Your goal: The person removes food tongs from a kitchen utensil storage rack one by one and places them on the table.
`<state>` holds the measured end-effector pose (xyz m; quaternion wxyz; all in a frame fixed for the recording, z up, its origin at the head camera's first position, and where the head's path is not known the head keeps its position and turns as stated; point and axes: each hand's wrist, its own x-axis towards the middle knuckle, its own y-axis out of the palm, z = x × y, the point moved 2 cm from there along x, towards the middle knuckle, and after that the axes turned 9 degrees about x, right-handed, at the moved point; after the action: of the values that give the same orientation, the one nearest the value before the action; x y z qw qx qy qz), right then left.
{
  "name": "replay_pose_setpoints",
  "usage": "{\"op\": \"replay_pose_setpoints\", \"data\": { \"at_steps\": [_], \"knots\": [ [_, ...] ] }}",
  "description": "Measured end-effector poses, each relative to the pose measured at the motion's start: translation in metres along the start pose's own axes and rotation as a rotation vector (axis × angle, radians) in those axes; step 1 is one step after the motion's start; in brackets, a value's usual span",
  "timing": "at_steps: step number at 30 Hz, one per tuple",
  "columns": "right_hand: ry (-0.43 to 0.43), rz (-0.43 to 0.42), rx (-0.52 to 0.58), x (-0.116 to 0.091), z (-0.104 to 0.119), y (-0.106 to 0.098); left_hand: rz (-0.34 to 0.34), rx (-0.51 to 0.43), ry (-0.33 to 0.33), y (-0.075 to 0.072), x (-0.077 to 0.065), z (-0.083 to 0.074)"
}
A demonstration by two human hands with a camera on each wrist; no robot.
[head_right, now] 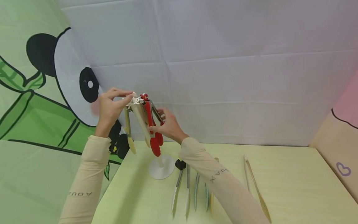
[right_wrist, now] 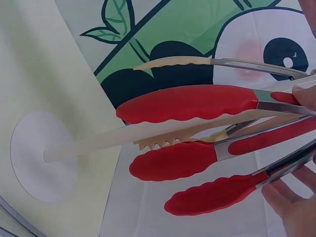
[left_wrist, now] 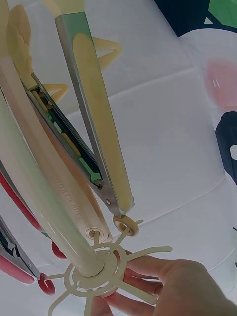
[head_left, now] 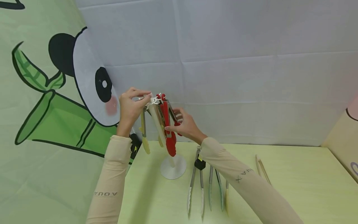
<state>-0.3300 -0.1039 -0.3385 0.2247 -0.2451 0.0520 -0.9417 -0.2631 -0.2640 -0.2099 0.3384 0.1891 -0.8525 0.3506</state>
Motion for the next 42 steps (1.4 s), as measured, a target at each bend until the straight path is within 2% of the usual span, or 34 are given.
{"op": "replay_pose_setpoints", "data": {
  "at_steps": [14,23,30,42],
  "knots": [
    [0.001,-0.005,0.007,-0.008,0.000,-0.017,0.008,0.001,-0.006,0.007,0.001,-0.002],
    [-0.029,-0.011,0.026,-0.012,0.001,-0.026,-0.001,0.012,-0.002,0.009,0.002,-0.005],
    [-0.032,-0.004,0.036,-0.030,0.037,-0.035,-0.009,0.005,-0.016,0.011,0.000,-0.005],
    [-0.026,-0.008,0.021,-0.046,0.039,-0.054,-0.012,-0.007,-0.008,0.018,-0.001,-0.006]
  ]
}}
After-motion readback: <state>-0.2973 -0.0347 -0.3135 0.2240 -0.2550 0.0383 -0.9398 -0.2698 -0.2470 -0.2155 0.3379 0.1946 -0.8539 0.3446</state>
